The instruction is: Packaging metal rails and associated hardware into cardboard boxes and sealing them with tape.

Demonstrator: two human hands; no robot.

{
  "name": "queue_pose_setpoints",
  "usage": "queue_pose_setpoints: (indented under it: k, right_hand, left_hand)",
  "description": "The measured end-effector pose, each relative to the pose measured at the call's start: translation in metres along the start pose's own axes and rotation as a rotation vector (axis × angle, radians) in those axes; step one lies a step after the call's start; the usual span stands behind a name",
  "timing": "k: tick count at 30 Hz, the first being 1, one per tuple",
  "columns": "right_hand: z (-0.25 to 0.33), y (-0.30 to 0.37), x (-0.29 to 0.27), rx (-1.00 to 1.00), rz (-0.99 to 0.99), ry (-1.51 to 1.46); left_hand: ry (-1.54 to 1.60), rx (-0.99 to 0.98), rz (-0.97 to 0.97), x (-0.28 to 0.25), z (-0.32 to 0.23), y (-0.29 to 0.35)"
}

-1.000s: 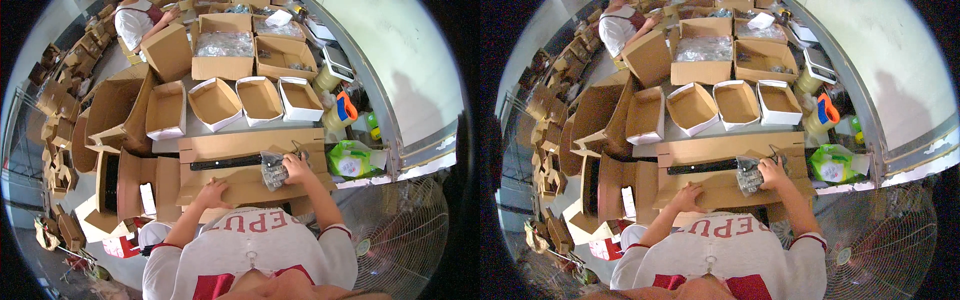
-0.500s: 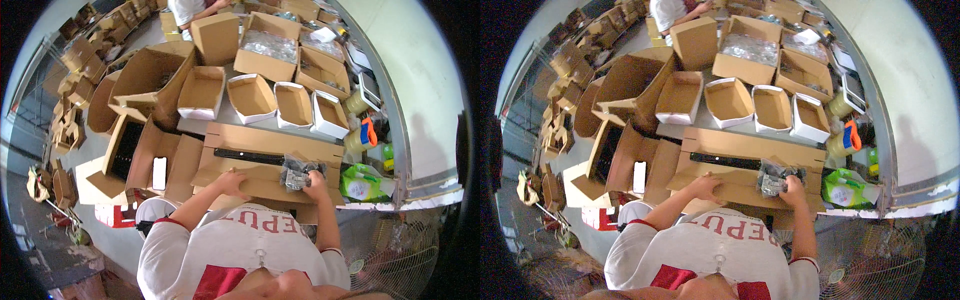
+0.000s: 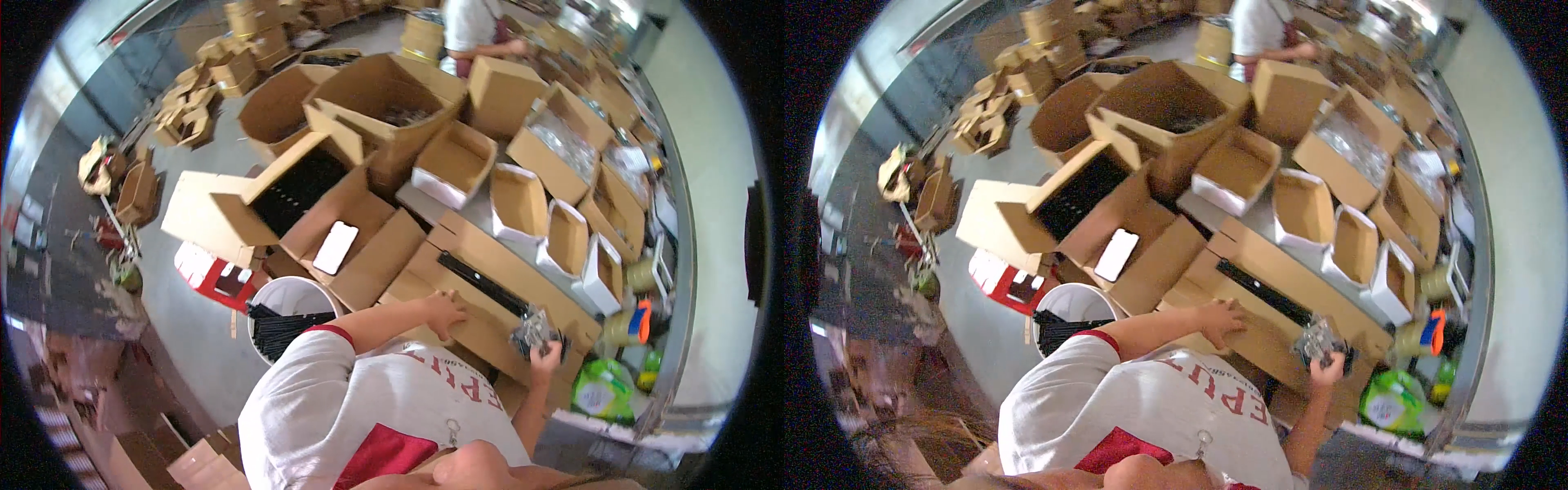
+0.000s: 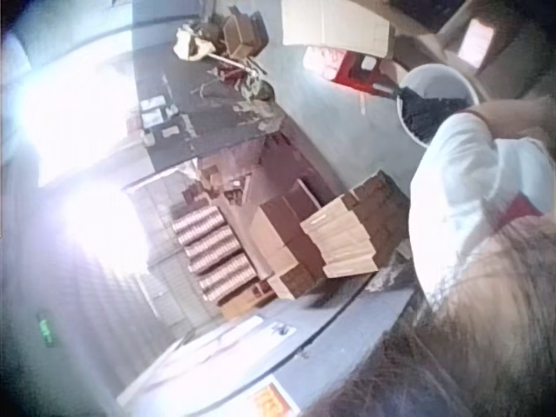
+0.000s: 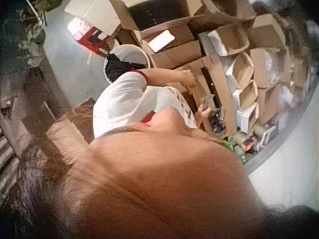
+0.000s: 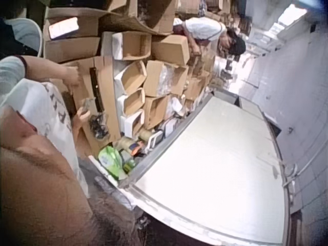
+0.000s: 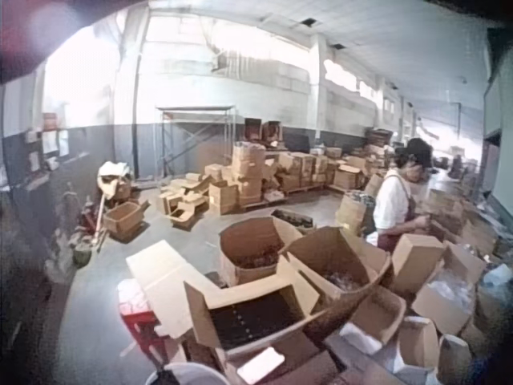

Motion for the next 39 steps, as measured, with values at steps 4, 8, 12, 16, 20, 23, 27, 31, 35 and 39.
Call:
queue_pose_setpoints:
  k: [4, 8, 12, 16, 20, 23, 27, 31, 35, 39]
  right_hand:
    - [0.06, 0.012, 0.051, 0.109, 0.055, 0.037]
    - [0.081, 0.028, 0.105, 0.152, 0.171, -0.095]
    - [0.093, 0.038, 0.142, 0.16, 0.301, 0.173]
    - [0.098, 0.039, 0.146, 0.191, 0.244, 0.279]
    - [0.089, 0.032, 0.148, 0.239, 0.204, 0.283]
    - [0.096, 0.027, 0.157, 0.257, 0.194, 0.353]
    - [0.106, 0.022, 0.159, 0.298, 0.197, 0.413]
    - [0.101, 0.017, 0.156, 0.334, 0.205, 0.384]
    - [0.109, 0.018, 0.158, 0.306, 0.163, 0.424]
    - [0.118, 0.017, 0.157, 0.263, 0.14, 0.432]
  left_hand:
    - [-0.052, -0.038, -0.141, 0.023, 0.021, 0.022]
    - [-0.009, -0.156, -0.139, -0.001, 0.038, 0.054]
    - [-0.017, -0.166, -0.013, -0.009, 0.039, 0.057]
    - [0.088, -0.135, 0.027, -0.033, 0.045, 0.062]
    - [0.139, -0.096, 0.059, -0.049, 0.048, 0.066]
    - [0.151, -0.079, 0.046, -0.055, 0.05, 0.066]
    - [0.161, -0.072, 0.034, -0.052, 0.048, 0.065]
    - [0.21, -0.079, 0.068, -0.05, 0.05, 0.056]
    - [0.148, -0.083, 0.113, -0.056, 0.057, 0.049]
    - [0.126, -0.072, 0.103, -0.057, 0.06, 0.042]
Point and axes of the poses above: each hand's wrist, its own y-axis away from the middle knuckle, its own x-axis out of the palm, z = x × y, the point moved 6 cm from there along -y, towards the middle knuckle, and after that the axes turned 12 degrees about -y, right-handed, at the moved point
